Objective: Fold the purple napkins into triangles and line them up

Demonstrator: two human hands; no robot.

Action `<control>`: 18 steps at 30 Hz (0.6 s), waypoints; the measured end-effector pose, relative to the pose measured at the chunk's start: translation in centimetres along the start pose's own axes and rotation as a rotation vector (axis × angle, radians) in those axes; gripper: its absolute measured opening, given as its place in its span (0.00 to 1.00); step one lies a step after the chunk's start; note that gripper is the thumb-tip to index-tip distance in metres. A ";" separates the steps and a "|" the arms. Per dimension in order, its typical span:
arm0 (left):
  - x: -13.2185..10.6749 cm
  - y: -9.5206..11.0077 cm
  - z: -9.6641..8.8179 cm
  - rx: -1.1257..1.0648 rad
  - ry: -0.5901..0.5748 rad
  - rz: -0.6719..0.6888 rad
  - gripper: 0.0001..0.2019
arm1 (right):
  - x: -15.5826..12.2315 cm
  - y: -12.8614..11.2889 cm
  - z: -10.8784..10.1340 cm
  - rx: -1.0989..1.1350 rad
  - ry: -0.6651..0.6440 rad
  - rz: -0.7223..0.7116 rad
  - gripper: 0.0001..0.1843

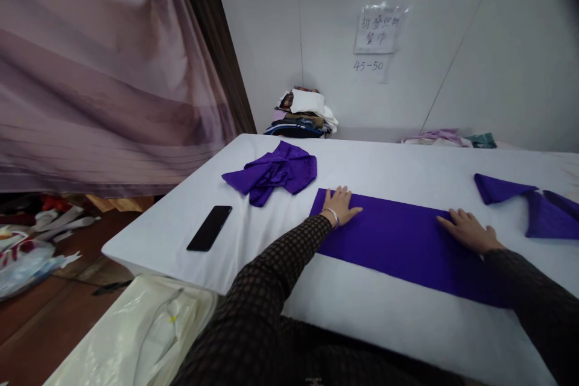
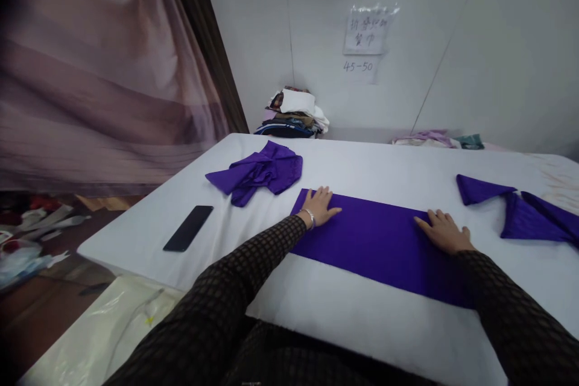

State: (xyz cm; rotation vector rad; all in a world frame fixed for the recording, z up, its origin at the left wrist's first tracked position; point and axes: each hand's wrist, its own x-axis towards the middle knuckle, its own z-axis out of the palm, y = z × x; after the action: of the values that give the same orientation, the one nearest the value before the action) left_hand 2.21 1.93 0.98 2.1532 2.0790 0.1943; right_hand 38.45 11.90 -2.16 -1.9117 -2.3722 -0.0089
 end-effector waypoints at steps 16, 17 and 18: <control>0.1 1.4 1.9 -0.040 -0.020 0.089 0.38 | 0.1 -14.1 1.1 0.142 -0.132 -0.493 0.33; 0.1 1.3 2.0 -0.048 -0.019 0.089 0.40 | 0.1 -11.3 1.3 0.118 -0.118 -0.424 0.33; 0.1 1.3 2.0 -0.056 -0.020 0.091 0.40 | 0.0 -8.4 1.5 0.099 -0.111 -0.334 0.32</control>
State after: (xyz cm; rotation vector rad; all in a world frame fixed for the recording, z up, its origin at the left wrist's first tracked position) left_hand 3.86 1.92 -0.71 2.2089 1.9432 0.2362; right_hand 30.16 10.24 -3.20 -1.4909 -2.6809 0.1907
